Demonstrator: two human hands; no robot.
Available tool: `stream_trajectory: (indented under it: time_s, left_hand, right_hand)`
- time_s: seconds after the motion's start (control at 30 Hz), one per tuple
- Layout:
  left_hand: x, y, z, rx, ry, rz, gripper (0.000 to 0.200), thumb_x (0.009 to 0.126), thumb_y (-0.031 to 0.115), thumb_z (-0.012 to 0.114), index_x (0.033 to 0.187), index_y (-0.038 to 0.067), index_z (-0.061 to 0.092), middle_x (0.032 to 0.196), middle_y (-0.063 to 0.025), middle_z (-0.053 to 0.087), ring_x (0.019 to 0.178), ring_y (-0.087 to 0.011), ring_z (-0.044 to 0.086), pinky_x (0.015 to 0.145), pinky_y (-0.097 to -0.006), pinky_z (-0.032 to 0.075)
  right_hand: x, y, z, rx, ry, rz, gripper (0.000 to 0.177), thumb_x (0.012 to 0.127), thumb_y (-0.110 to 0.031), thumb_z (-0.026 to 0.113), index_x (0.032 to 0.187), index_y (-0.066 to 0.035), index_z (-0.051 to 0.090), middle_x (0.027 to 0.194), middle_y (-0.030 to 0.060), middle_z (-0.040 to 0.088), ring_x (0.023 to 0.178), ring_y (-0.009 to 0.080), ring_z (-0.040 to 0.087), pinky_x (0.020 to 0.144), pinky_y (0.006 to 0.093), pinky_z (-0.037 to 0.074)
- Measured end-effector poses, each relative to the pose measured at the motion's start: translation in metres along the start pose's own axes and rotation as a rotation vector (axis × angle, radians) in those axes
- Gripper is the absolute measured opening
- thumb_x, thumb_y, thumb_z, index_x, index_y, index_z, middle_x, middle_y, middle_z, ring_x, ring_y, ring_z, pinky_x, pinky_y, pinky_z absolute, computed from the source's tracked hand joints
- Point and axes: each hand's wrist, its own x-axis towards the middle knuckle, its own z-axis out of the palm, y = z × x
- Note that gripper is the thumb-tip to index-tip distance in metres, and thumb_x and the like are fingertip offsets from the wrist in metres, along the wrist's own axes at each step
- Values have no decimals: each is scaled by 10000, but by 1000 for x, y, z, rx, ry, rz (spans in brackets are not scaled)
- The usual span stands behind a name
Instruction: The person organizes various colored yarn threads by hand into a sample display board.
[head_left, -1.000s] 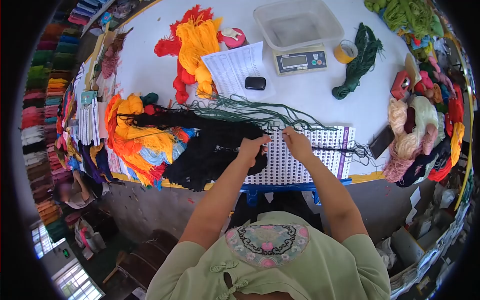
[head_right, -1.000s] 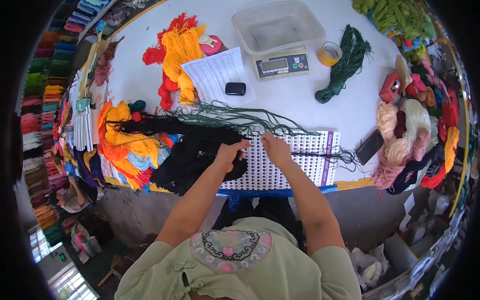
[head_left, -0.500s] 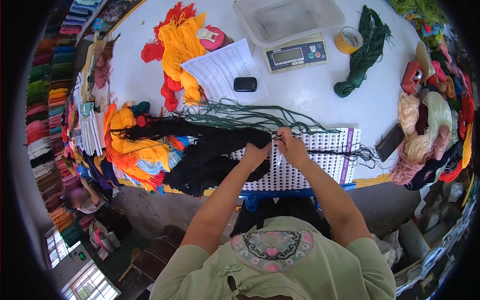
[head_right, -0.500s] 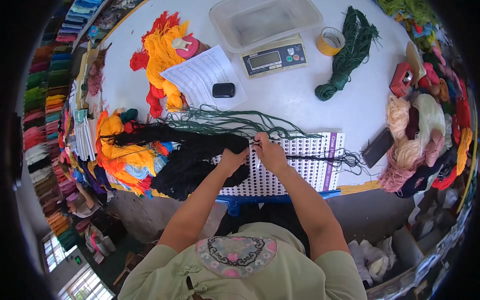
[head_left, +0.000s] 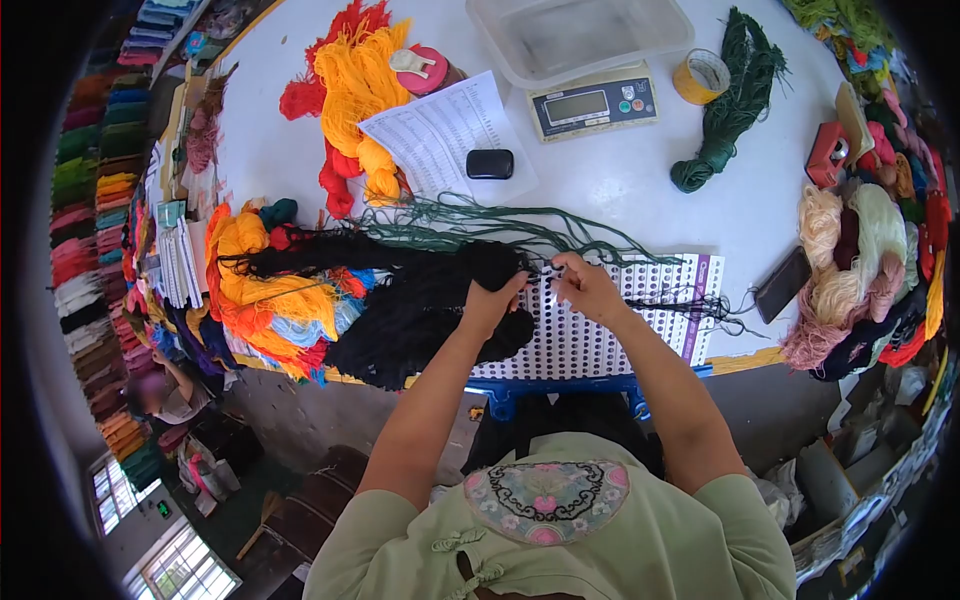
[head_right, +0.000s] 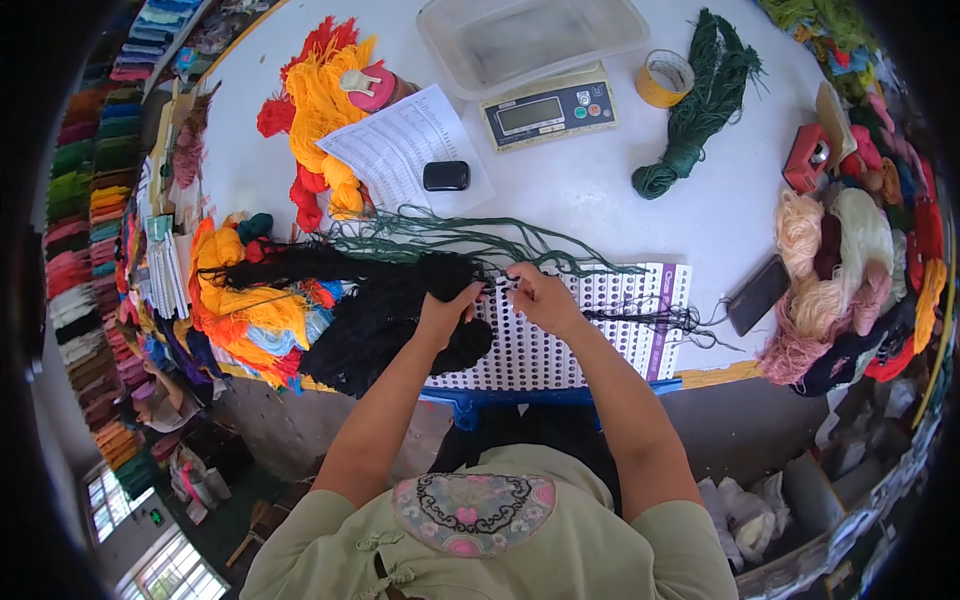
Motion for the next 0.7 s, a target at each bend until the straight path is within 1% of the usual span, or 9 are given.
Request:
stream_trajectory:
  time_s: [0.07, 0.17, 0.27, 0.4, 0.5, 0.53, 0.63, 0.67, 0.7]
  left_hand:
    - [0, -4, 4, 108, 28, 4, 72, 878, 98, 639, 837, 40, 628, 715, -46, 622, 513, -113, 490, 498, -246, 384]
    - [-8, -2, 4, -101, -23, -53, 106, 877, 122, 660, 860, 17, 666, 681, -15, 598, 521, -93, 488, 490, -232, 386]
    - [-23, 13, -2, -360, -369, -254, 154, 886, 165, 639, 932, 27, 689, 731, -39, 633, 514, -107, 467, 599, -229, 399]
    - [-23, 17, 29, -5, -222, -226, 269, 910, 248, 587, 1048, 35, 677, 831, -103, 699, 542, -141, 560, 571, -281, 461]
    - [-20, 16, 37, 612, -223, -152, 269, 916, 248, 584, 1101, 70, 664, 842, -115, 700, 609, -171, 645, 611, -310, 510]
    - [-13, -1, 32, 644, -237, 16, 247, 919, 271, 592, 1048, 78, 676, 841, -116, 698, 655, -196, 677, 678, -324, 530]
    - [-8, -22, 10, 1011, 162, 860, 249, 916, 301, 619, 960, 64, 681, 802, -102, 689, 669, -216, 680, 694, -331, 531]
    - [-2, -37, -5, 733, 141, 732, 285, 889, 327, 666, 882, 43, 681, 772, -99, 677, 616, -199, 642, 618, -315, 500]
    - [-12, -9, -16, 374, 68, 228, 258, 901, 289, 655, 865, 35, 679, 764, -88, 659, 597, -176, 613, 578, -302, 469]
  right_hand:
    - [-1, -1, 0, -3, 2, 10, 348, 919, -176, 617, 1235, -94, 497, 717, 55, 646, 571, 130, 595, 547, 290, 473]
    - [1, -2, -1, -4, -8, 25, 367, 916, -183, 627, 1248, -96, 496, 711, 51, 644, 565, 125, 592, 541, 277, 476]
    - [1, -5, -3, 22, -35, 49, 416, 906, -194, 650, 1279, -92, 495, 696, 47, 644, 569, 118, 593, 540, 265, 478]
    - [0, -5, -9, 122, -102, 23, 488, 884, -189, 685, 1318, -82, 489, 689, 42, 651, 579, 112, 597, 537, 257, 479]
    - [1, -11, -11, 167, -139, 43, 502, 866, -116, 689, 1318, -61, 477, 681, 35, 641, 590, 96, 584, 541, 247, 474]
    - [1, -14, -11, 164, -148, 62, 503, 860, -81, 686, 1314, -52, 473, 676, 32, 635, 594, 88, 578, 544, 243, 471]
    - [7, -4, -4, 104, -80, 25, 388, 893, -169, 667, 1232, -65, 509, 690, 57, 661, 556, 109, 600, 505, 265, 474]
    - [9, -5, -2, 51, -51, 84, 347, 905, -173, 647, 1205, -63, 511, 682, 63, 659, 538, 112, 597, 499, 268, 473]
    - [10, -16, 1, 0, -20, 143, 306, 917, -176, 627, 1177, -62, 513, 675, 69, 658, 521, 116, 594, 493, 271, 473]
